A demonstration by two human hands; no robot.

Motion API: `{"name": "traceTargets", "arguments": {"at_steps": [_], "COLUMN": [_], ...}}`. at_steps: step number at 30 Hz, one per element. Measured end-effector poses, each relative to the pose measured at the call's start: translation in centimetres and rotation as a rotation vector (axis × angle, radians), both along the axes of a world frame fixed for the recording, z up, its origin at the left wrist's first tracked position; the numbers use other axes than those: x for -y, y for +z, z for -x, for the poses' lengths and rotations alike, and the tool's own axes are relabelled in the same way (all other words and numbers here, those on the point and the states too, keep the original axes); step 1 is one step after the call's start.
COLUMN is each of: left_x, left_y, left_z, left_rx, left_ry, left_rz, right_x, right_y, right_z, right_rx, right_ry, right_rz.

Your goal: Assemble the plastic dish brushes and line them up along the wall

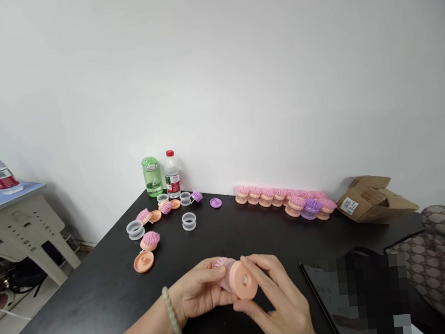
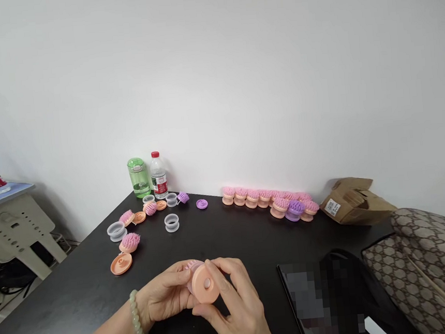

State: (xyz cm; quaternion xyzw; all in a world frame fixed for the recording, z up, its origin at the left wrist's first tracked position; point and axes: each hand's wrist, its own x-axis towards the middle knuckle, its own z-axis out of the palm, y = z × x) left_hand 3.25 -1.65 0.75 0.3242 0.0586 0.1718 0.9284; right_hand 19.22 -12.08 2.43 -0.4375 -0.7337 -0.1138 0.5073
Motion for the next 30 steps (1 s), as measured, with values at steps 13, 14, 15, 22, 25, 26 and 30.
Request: {"name": "traceTargets", "arguments": {"at_steps": [13,14,15,22,25,26,30], "left_x": [0.5,0.4,0.4,-0.3,-0.5,-0.6,-0.5], "left_y": [-0.5,-0.5,-0.5,-0.2,-0.5,-0.7,-1.3], "left_z": [-0.1,-0.2,-0.2,0.0,-0.1,-0.2,-0.5], "left_rx": [-0.067,-0.065,-0.061,-0.092,-0.133,-0.140,-0.192], "left_ry": [-0.044,-0.034,-0.021,0.139,0.134,0.126,0.102], "left_rz": [-0.064,-0.064,-0.063,-0.108,-0.133,-0.138,-0.159], "right_x": [0.0,0.1,0.1,0.1,0.1,0.1,0.4], "right_y": [0.6,0.6,0.7,1.2,2.1,2.4,3.0], "right_z": [0.5,0.5,0.5,-0.1,-0.4,-0.5,-0.8], "right_rx": [0.055,0.060,0.062,0.094,0.094,0.091,0.118], "right_ry": [0.004,0.002,0.000,0.068,0.144,0.167,0.215], "right_rz": [-0.110,-0.108,-0.101,0.073,0.126,0.143,0.207]}}
